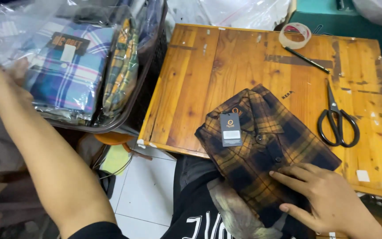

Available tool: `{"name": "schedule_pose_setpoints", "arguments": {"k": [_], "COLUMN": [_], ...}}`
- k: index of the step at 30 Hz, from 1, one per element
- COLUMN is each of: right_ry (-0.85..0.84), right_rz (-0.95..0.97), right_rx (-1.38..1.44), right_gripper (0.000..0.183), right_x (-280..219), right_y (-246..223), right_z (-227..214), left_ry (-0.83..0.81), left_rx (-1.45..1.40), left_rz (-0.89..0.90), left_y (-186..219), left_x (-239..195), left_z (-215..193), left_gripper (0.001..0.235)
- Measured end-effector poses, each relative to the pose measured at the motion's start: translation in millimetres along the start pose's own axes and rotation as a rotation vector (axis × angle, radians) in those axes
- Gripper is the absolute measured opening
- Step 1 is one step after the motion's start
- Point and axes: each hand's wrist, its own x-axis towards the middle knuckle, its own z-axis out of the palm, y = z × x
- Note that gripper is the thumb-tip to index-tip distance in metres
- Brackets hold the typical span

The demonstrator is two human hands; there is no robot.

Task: The person removes a plaid shirt from a plastic bag and places the bag aside. They then use a small blade to cut the tag strings and remove the tags from the shirt collar and sleeve. The shirt remains on the table after the tags are removed.

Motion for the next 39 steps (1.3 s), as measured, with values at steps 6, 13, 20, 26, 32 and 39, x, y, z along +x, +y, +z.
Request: {"name": "schedule_pose_setpoints", "arguments": {"k": [6,13,20,26,32,39], "right_ry": [0.053,0.242,0.252,0.288,0.26,0.244], "right_rz": [0.03,-0.068,-0.068,-0.087,-0.044,-0.052], "right_rx": [-0.076,-0.099,-0.039,-0.039,0.04,0.068], "right_gripper": [0.064,0.061,0.058,0.056,0.056,0.054], "right_x": [2,-6,-6,-5,1,10], "right_y": [4,-1,-2,-2,3,1], "right_z": [15,21,19,21,23,15], "left_ry": [0.087,0.229,-0.434,-1.341,-1.214,-1.425], "left_rx": [-0.341,0.58,1.093,1.232,1.271,1.665], "left_rz": [0.173,0.659,1.169,1.065,0.978,0.483], "left_y": [-71,-62,-9,-14,-48,-67], "left_x": [36,-57,-110,-99,-92,-110], "left_z": [-14,-13,17,94,160,246], "left_gripper": [0.031,0.033,0.056,0.061,0.053,0.06]}}
